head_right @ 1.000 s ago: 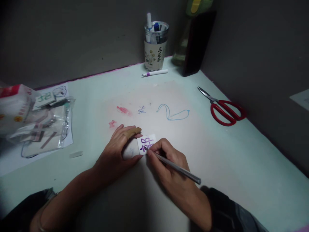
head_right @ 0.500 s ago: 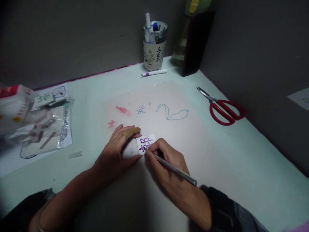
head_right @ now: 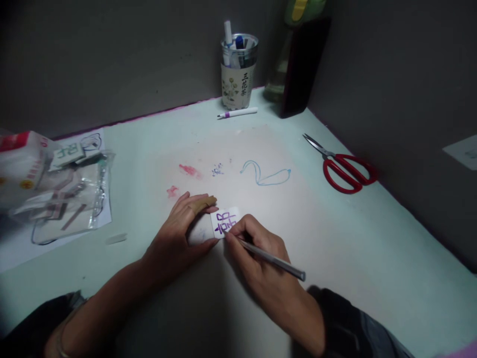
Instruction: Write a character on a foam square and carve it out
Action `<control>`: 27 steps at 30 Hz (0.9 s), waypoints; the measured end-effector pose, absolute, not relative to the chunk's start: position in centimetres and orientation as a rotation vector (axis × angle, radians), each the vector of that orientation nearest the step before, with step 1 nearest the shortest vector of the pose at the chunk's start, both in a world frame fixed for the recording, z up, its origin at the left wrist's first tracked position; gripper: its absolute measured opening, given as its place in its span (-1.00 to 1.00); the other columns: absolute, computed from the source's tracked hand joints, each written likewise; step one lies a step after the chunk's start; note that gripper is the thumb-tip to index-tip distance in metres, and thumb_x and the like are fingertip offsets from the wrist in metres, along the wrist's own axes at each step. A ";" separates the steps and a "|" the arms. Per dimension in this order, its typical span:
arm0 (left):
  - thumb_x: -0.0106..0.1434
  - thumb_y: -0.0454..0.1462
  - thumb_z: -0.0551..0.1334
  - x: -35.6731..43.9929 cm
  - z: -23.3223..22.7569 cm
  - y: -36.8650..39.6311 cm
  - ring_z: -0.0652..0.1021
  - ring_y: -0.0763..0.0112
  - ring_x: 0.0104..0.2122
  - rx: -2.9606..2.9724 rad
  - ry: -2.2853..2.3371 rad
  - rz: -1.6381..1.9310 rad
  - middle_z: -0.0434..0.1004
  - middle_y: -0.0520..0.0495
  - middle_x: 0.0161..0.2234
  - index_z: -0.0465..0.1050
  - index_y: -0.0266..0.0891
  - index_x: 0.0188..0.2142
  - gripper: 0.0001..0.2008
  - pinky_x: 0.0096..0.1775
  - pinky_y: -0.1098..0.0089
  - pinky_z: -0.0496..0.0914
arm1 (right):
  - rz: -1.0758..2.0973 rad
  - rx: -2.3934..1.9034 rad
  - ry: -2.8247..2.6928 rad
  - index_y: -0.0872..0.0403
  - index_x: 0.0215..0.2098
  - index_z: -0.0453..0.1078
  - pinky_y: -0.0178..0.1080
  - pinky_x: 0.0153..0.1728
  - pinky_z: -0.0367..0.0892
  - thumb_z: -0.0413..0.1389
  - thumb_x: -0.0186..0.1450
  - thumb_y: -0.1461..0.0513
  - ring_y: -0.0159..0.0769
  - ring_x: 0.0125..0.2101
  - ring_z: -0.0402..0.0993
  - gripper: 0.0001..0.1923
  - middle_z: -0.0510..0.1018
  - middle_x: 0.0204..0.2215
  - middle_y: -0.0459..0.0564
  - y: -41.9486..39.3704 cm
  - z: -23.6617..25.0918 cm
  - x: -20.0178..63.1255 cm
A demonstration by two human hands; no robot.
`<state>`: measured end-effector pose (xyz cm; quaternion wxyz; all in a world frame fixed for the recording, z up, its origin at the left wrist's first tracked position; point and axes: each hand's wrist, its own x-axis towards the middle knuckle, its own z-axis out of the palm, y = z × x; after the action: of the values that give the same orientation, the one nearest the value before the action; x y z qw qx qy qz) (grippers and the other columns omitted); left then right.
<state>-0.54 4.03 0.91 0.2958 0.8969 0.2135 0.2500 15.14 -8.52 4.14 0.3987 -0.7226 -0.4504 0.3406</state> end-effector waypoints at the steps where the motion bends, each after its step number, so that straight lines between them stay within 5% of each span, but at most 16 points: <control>1: 0.15 -0.38 0.39 -0.5 0.9 4.0 0.42 -0.01 0.16 2.386 0.569 0.666 0.53 -0.25 0.04 0.22 -0.31 0.19 -0.36 0.30 -0.21 0.10 | 0.859 -1.826 -1.140 0.00 -0.35 0.36 -0.33 -0.55 0.16 0.08 0.41 0.11 -0.43 -0.57 0.23 -0.80 0.38 -0.57 -0.22 -8.6 4.1 15.2; 27: 0.14 -0.38 0.42 -0.5 1.0 4.0 0.44 -0.02 0.14 2.406 0.568 0.669 0.53 -0.27 0.02 0.25 -0.34 0.16 -0.37 0.27 -0.24 0.13 | 0.798 -1.817 -1.118 0.02 -0.39 0.37 -0.34 -0.57 0.15 0.11 0.38 0.14 -0.44 -0.58 0.23 -0.80 0.36 -0.59 -0.22 -8.2 4.3 15.2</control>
<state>-0.51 4.03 1.05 0.2864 0.9001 0.2125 0.2504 15.18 -8.22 4.27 0.4186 -0.7245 -0.4458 0.3181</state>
